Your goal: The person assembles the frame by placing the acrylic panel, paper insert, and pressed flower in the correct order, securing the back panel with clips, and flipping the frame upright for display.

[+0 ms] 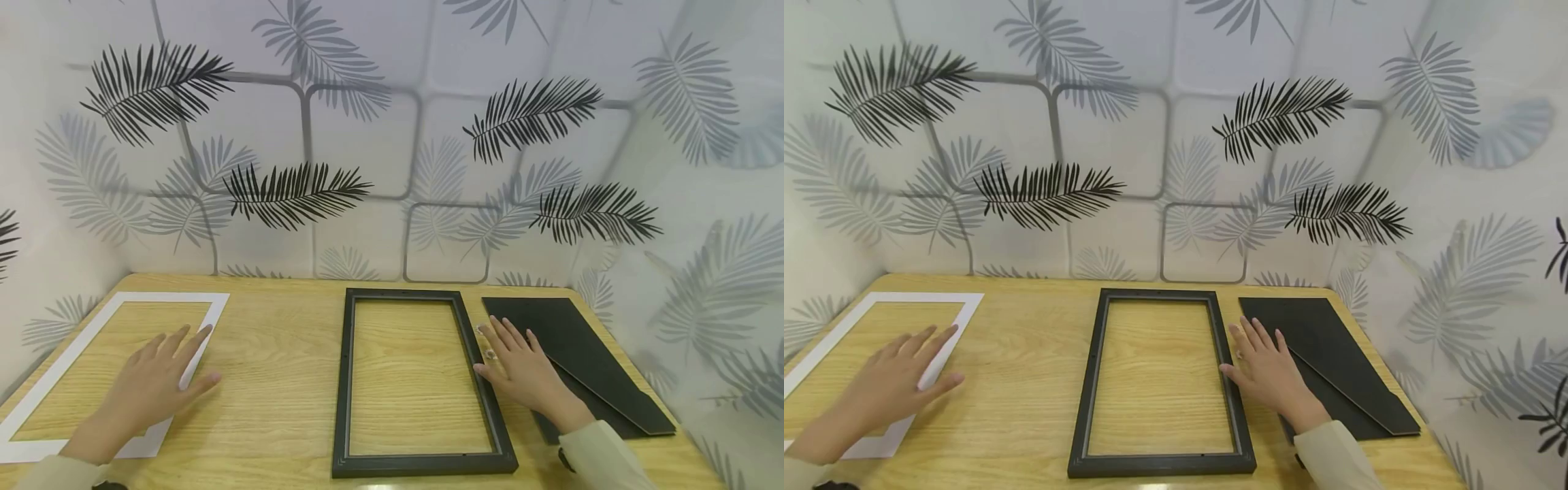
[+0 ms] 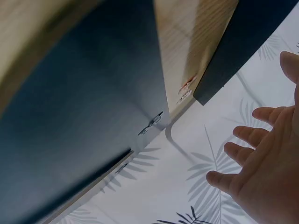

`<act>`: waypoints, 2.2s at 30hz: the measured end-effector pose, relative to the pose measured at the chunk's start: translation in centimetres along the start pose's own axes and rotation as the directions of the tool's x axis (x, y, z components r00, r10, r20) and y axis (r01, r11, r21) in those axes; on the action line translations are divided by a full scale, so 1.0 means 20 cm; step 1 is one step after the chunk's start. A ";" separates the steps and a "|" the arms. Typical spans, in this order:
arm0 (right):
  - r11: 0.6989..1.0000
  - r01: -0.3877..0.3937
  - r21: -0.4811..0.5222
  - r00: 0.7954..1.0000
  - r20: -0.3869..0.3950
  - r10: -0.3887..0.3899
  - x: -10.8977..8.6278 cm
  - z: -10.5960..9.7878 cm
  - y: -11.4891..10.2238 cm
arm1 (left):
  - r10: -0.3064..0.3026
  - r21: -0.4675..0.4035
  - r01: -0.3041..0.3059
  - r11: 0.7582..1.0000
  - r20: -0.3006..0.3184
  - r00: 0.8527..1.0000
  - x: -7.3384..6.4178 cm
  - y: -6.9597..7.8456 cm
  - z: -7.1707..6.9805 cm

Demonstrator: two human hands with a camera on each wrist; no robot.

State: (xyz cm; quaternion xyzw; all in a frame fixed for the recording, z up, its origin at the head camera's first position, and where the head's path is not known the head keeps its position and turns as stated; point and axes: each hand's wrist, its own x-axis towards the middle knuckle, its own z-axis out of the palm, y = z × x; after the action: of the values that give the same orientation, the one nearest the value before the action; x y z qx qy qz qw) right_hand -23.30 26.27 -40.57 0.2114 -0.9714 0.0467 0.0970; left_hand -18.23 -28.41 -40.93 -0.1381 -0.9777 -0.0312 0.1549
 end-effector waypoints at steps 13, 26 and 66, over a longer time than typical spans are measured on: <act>0.995 0.085 -0.052 0.996 -0.001 -0.085 0.05 0.03 -0.04 | 0.048 -0.026 -0.047 0.999 0.040 0.998 0.03 0.04 0.02; 0.994 0.086 -0.070 0.996 0.021 -0.085 0.06 0.04 -0.06 | 0.054 -0.032 -0.051 0.998 0.105 0.993 0.05 0.06 0.04; 0.994 0.100 -0.036 0.995 0.034 -0.098 0.06 0.09 -0.04 | 0.040 -0.129 -0.025 0.991 0.117 0.992 0.07 0.09 0.08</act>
State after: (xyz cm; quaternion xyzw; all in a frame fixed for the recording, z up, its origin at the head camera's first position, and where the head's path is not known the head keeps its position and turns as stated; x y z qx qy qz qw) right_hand -24.37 24.82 -42.09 0.2582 -0.9619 0.0200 0.0876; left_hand -19.46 -26.24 -41.92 -0.1653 -0.9789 -0.0826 0.0877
